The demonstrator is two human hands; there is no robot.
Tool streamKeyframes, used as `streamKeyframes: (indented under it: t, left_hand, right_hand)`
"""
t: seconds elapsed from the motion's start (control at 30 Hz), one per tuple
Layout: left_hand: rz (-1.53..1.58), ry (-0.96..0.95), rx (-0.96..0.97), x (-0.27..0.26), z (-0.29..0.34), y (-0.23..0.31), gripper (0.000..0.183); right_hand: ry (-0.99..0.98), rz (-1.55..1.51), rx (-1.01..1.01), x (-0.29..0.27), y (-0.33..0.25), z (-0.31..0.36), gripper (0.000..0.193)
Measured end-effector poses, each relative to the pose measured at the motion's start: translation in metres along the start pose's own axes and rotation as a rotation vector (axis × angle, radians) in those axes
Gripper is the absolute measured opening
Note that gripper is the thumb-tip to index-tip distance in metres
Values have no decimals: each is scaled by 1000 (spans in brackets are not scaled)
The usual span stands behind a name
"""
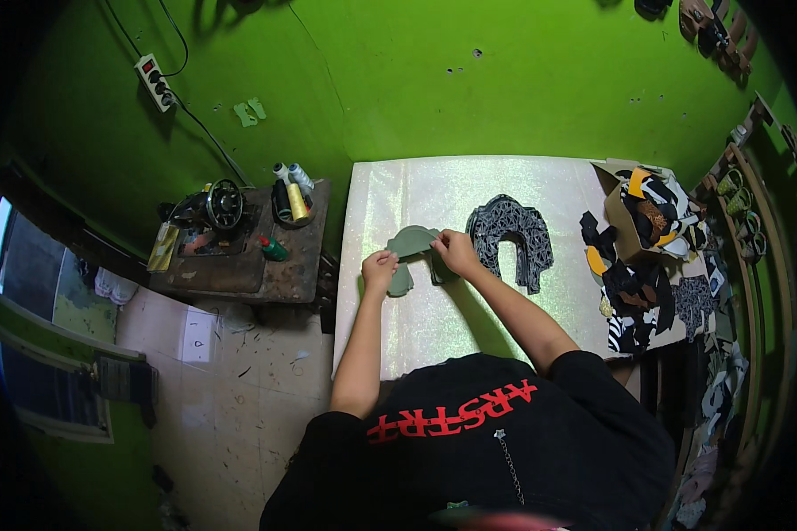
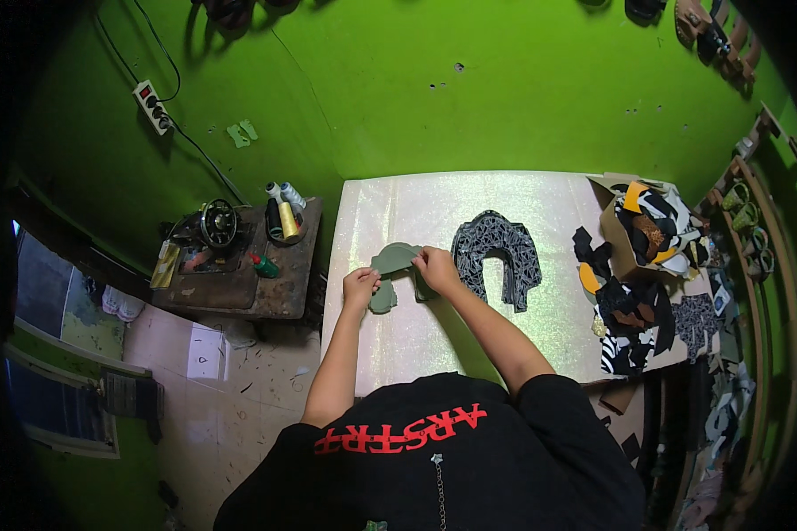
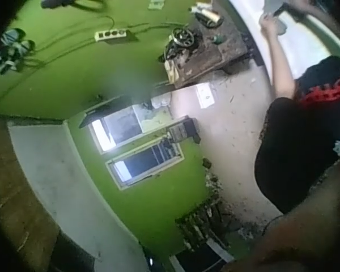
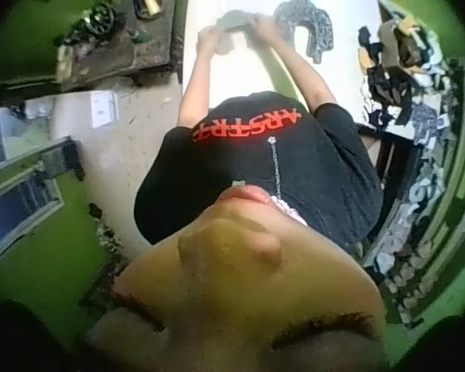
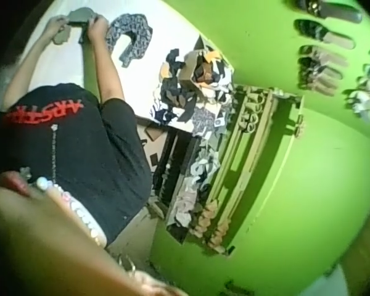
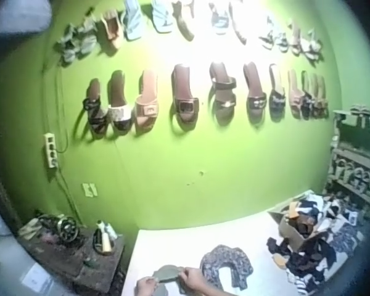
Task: Sorting and organizing various cut pieces of shoe material on a workspace.
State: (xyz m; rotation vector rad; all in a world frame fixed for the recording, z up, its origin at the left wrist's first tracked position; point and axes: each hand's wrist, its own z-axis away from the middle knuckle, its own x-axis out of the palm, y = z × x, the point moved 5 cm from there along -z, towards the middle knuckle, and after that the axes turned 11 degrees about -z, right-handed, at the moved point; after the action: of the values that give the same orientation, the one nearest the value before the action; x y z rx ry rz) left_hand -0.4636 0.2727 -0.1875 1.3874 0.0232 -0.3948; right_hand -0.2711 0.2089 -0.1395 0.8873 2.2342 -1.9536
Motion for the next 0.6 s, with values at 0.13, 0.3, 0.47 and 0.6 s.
streamKeyframes:
  t: [0.13, 0.3, 0.47, 0.6]
  left_hand:
    - [-66, 44, -37, -2, -18, -17, 20]
    - [-164, 107, -93, 4, -24, -24, 18]
    - [-333, 134, -144, 4, -24, -19, 19]
    - [-461, 194, -108, 3, -24, -15, 21]
  right_hand:
    - [18, 89, 10, 15, 11, -10, 22]
    - [33, 128, 50, 21, 25, -18, 23]
    - [86, 121, 132, 21, 28, -19, 22]
    - [108, 168, 122, 22, 28, -19, 22]
